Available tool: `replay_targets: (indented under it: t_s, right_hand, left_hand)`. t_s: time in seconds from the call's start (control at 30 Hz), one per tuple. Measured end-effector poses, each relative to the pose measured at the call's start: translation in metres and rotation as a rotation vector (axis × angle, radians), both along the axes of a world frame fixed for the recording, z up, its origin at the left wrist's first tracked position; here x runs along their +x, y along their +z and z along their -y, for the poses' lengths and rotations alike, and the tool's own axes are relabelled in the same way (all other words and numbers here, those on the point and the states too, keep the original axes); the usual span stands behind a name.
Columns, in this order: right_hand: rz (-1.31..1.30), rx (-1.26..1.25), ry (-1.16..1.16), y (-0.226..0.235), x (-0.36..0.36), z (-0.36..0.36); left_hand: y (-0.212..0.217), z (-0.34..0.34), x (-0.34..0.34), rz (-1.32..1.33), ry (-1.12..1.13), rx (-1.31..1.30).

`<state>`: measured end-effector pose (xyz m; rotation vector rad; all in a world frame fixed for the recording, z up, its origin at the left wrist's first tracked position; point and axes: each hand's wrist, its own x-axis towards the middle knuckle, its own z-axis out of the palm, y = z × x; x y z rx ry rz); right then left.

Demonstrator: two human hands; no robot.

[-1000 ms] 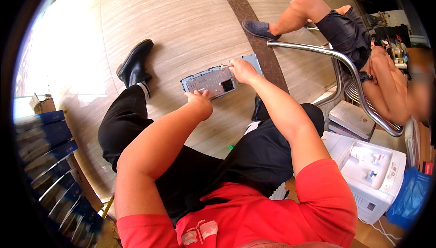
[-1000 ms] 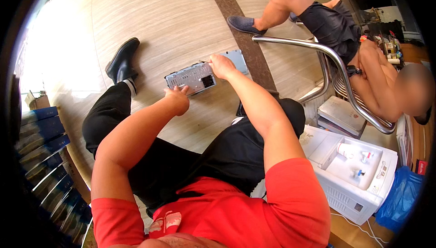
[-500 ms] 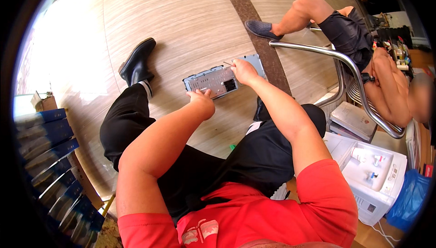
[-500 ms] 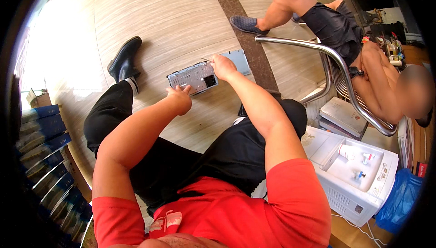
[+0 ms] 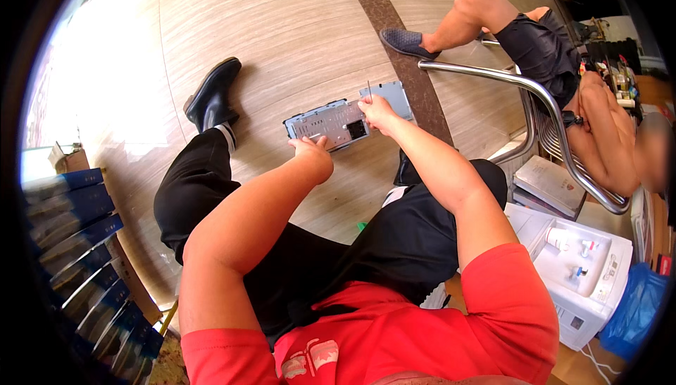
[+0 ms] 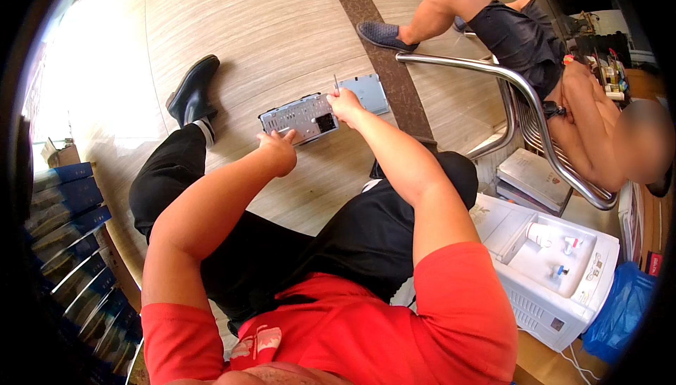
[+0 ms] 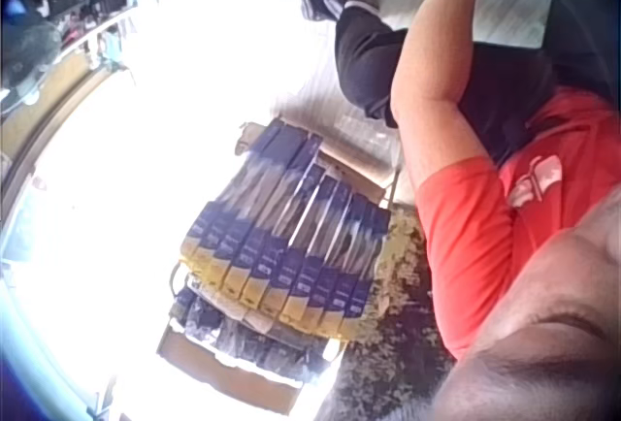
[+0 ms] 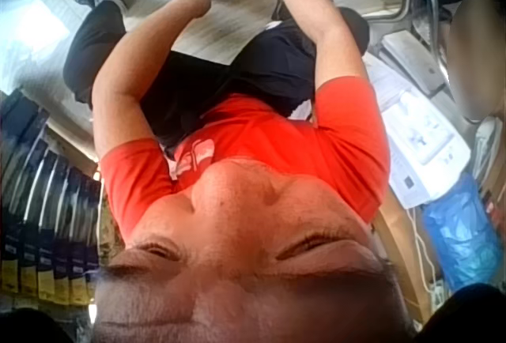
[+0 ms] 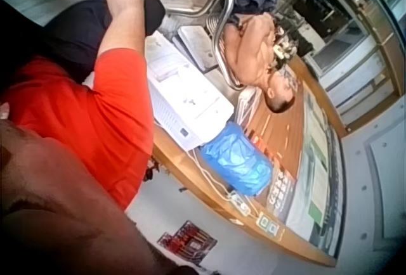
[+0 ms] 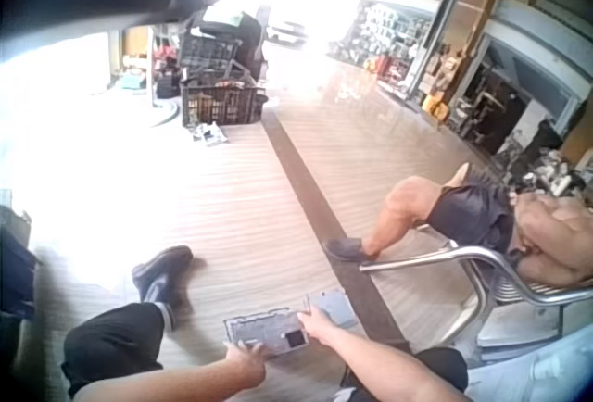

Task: The person disassembles a car stereo unit by removing screws with a screwdriver and prying off the metal casing.

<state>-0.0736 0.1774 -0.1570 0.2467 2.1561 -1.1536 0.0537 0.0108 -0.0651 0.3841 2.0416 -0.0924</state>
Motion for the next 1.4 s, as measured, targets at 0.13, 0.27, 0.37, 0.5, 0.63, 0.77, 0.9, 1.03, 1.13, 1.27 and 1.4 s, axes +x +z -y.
replay_targets:
  t_s: [0.13,0.27,0.37,0.5,0.63,0.77,0.9,1.03,1.13,1.27,1.4]
  right_hand:
    - [0.129,-0.054,-0.016,0.005,0.0,-0.001]
    - [0.159,-0.075,-0.02,0.004,0.0,-0.007]
    - [0.106,-0.007,0.036,0.006,0.0,-0.007]
    - [-0.537,0.299,0.377,-0.003,-0.003,-0.025]
    - [-0.702,0.274,0.552,0.01,0.004,-0.011]
    - [-0.744,0.297,0.596,0.01,0.007,-0.009]
    - [-0.777,0.305,0.605,0.008,0.006,-0.011]
    - [-0.717,0.267,0.505,0.01,0.006,-0.003]
    - [-0.634,0.266,0.401,0.013,0.007,0.005]
    - [-0.567,0.29,0.261,0.001,0.005,0.004]
    - [-0.533,0.283,0.191,-0.008,0.006,0.008]
  left_hand:
    - [-0.001,0.001,-0.001,0.018,0.005,-0.001]
    - [0.004,0.001,-0.004,0.02,0.011,0.014]
    - [0.003,0.002,-0.004,0.022,0.02,0.014]
    - [0.004,-0.004,-0.008,0.01,-0.006,0.02]
    - [-0.001,0.002,-0.006,0.041,0.022,-0.003]
    - [-0.016,-0.002,-0.002,0.016,0.039,0.004]
    - [-0.013,-0.004,-0.003,0.014,0.024,0.006]
    - [-0.016,-0.002,-0.003,0.027,-0.021,-0.026]
    - [-0.015,0.0,-0.004,0.027,-0.017,-0.034]
    - [-0.01,-0.001,-0.006,0.02,-0.032,-0.01]
    - [-0.012,0.002,-0.002,-0.006,-0.021,0.005]
